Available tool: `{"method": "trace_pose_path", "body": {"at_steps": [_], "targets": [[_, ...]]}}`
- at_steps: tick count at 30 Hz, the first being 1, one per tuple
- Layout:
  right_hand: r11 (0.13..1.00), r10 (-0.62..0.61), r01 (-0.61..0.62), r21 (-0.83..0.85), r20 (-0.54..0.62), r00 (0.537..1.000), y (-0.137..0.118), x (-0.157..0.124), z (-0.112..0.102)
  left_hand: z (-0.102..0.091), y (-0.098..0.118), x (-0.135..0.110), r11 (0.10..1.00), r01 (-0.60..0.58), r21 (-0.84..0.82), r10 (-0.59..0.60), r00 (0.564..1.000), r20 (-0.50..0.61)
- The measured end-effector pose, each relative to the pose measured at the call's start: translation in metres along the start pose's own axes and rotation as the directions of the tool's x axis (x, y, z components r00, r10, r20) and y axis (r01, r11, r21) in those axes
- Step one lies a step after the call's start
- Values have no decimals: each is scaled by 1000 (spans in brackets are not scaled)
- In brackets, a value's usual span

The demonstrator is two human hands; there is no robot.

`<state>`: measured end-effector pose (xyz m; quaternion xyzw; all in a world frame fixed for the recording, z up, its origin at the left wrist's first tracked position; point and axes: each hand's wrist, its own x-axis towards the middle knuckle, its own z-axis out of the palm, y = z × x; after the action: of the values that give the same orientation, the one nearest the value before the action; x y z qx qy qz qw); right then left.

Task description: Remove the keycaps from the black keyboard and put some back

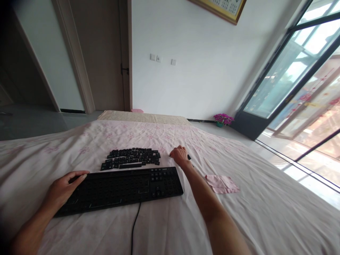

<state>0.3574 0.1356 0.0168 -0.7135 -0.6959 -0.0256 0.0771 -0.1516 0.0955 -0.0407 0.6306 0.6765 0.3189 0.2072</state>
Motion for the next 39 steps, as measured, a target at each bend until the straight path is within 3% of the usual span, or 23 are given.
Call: {"method": "trace_pose_path", "body": {"at_steps": [8, 14, 19, 24, 29, 39], "targets": [[997, 78, -76, -27, 88, 993, 3, 14, 0, 0, 1, 0, 999, 32, -21, -32, 999, 21], [997, 80, -78, -27, 94, 992, -5, 8, -8, 0, 0, 0, 999, 43, -19, -42, 999, 26], [999, 31, -34, 39, 60, 998, -20, -20, -22, -1, 0, -1, 999, 44, -20, -43, 999, 25], [970, -126, 133, 202, -49, 991, -36, -71, -35, -1, 1, -1, 998, 58, -6, -58, 998, 26], [948, -222, 228, 220, -52, 974, -51, -111, -38, 1, -1, 0, 999, 34, -18, -34, 999, 17], [969, -244, 244, 45, -2, 970, -62, -127, -40, 0, 0, 0, 1000, 11, 4, -11, 1000, 4]]}}
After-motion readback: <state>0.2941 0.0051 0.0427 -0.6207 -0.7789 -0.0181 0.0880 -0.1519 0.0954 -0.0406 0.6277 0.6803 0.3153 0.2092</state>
